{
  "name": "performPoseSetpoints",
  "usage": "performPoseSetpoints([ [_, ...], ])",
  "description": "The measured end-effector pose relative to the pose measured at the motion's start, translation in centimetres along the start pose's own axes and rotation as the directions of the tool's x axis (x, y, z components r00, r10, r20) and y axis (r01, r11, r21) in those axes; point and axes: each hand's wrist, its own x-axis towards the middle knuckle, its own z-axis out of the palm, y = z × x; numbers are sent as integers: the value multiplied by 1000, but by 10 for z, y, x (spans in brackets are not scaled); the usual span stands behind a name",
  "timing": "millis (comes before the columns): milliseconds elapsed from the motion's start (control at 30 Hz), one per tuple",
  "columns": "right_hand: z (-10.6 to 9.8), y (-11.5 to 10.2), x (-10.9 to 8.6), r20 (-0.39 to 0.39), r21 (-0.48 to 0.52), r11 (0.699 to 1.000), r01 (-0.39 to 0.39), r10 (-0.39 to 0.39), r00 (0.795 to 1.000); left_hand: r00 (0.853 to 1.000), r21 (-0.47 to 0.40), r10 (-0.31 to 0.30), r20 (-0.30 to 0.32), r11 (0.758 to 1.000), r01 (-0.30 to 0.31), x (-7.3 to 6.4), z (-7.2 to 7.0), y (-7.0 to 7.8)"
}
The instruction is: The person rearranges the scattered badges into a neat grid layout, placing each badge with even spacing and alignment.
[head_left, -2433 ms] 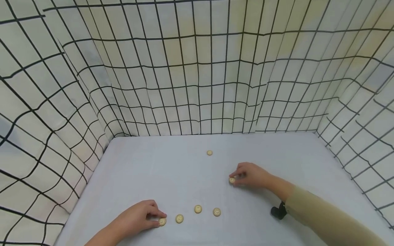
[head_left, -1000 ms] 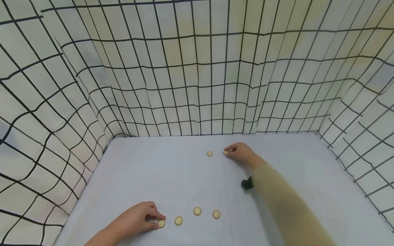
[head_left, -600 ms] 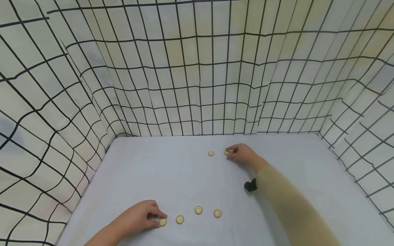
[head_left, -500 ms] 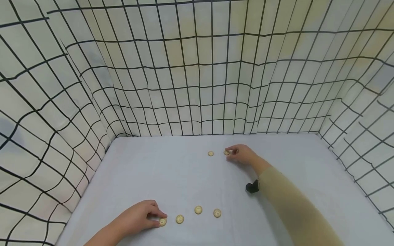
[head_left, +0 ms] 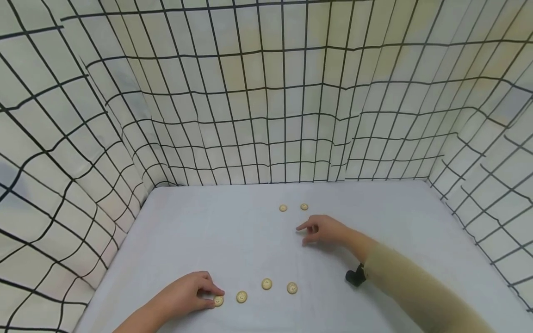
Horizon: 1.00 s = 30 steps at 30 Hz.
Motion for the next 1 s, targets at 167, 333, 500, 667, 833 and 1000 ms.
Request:
performPoseSetpoints([
  [167, 17, -14, -19, 90, -29, 994, 107, -104, 991, 1000, -3, 15, -8, 1000, -15, -2, 0, 0],
  [333, 30, -25, -36, 162, 8, 976, 219, -217, 963, 1000, -5, 12, -8, 1000, -12, -2, 0, 0],
  [500, 36, -32, -47, 200, 39, 965, 259, -262, 944, 1000, 2, 14, -10, 1000, -13, -2, 0, 0],
  [667, 39, -36, -50, 232, -5, 957, 290, -281, 931, 1000, -1, 3, -11, 1000, -3, -1, 0, 1],
  [833, 43, -40, -49, 266, -88, 922, 376, -342, 901, 1000, 1, -8, -7, 1000, 8, -1, 0, 1],
  [1000, 44, -42, -49, 292, -126, 911, 393, -344, 892, 1000, 1, 6, -4, 1000, -6, 0, 0, 1],
])
